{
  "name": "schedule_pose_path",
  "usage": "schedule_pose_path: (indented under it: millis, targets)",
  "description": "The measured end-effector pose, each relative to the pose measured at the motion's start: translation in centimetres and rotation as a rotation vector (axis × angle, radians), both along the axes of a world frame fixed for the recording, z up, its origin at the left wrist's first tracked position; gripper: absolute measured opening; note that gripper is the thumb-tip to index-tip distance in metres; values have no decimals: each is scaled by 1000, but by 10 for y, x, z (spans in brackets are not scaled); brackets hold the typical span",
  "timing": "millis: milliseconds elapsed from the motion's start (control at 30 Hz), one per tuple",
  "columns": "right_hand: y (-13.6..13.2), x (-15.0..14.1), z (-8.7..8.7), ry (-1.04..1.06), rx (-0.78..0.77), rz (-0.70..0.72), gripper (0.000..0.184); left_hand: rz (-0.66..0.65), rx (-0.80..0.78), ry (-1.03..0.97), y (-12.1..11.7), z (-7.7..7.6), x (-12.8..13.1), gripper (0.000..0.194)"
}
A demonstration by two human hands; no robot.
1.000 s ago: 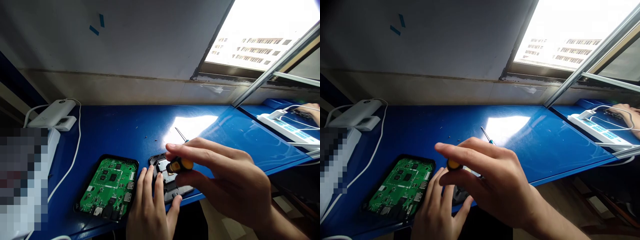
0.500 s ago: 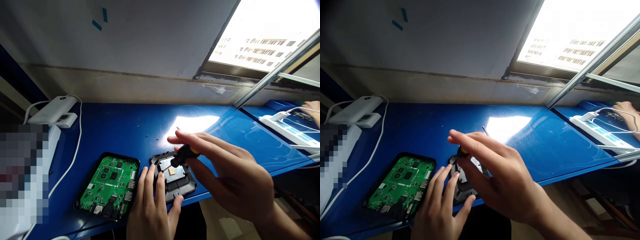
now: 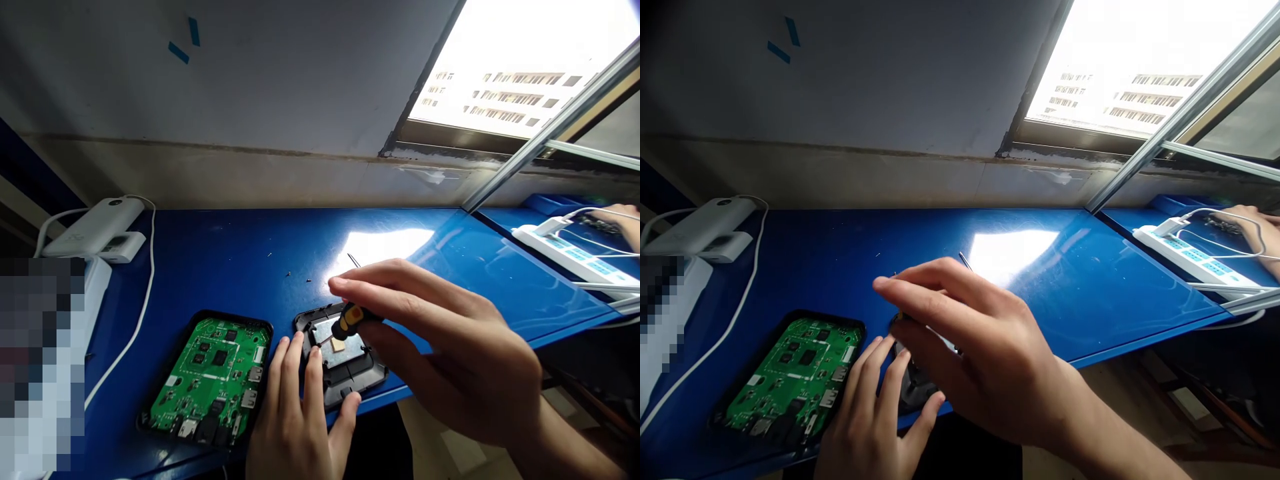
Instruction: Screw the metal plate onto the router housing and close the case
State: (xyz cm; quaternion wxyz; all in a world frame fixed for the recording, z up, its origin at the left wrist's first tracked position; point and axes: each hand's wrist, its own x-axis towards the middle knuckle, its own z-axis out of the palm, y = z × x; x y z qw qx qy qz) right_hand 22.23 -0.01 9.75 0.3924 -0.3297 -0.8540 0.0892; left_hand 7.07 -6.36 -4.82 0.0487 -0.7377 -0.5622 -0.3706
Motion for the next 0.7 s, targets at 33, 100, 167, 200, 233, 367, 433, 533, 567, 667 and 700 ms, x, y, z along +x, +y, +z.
schedule_pose_path:
  millis: [33, 100, 167, 200, 233, 367, 433, 533, 567, 667, 700]
  targets:
    - [-2, 1, 1, -17, -15, 7, 33, -7, -3, -4, 0, 0, 0, 36]
    - [-4, 2, 2, -35, -42, 11, 35, -9, -2, -2, 0, 1, -1, 36]
    - [-3, 1, 2, -28, -46, 12, 33, -4, 3, 9, 0, 1, -1, 36]
    - [-3, 0, 2, -20, -46, 11, 31, 0, 5, 17, -1, 1, -1, 36]
    - [-2, -1, 2, -10, -42, 11, 29, 5, 10, 25, -1, 1, -1, 36]
    - [-3, -7, 2, 8, -19, -19, 27, 39, 39, 32, -1, 0, 0, 36]
    - [-4, -9, 1, 0, 10, -68, 29, 48, 42, 35, -1, -1, 1, 37]
    - [-6, -10, -1, -30, 45, -115, 32, 44, 37, 31, -1, 0, 1, 35]
    - [-7, -9, -2, -38, 49, -101, 33, 34, 34, 23, 0, 0, 1, 34]
    - [-8, -6, -4, -55, 25, -18, 36, 6, 28, 6, 1, 1, 0, 33]
    - [-8, -5, -4, -66, 7, -6, 37, 2, 30, 7, 1, 1, 0, 33]
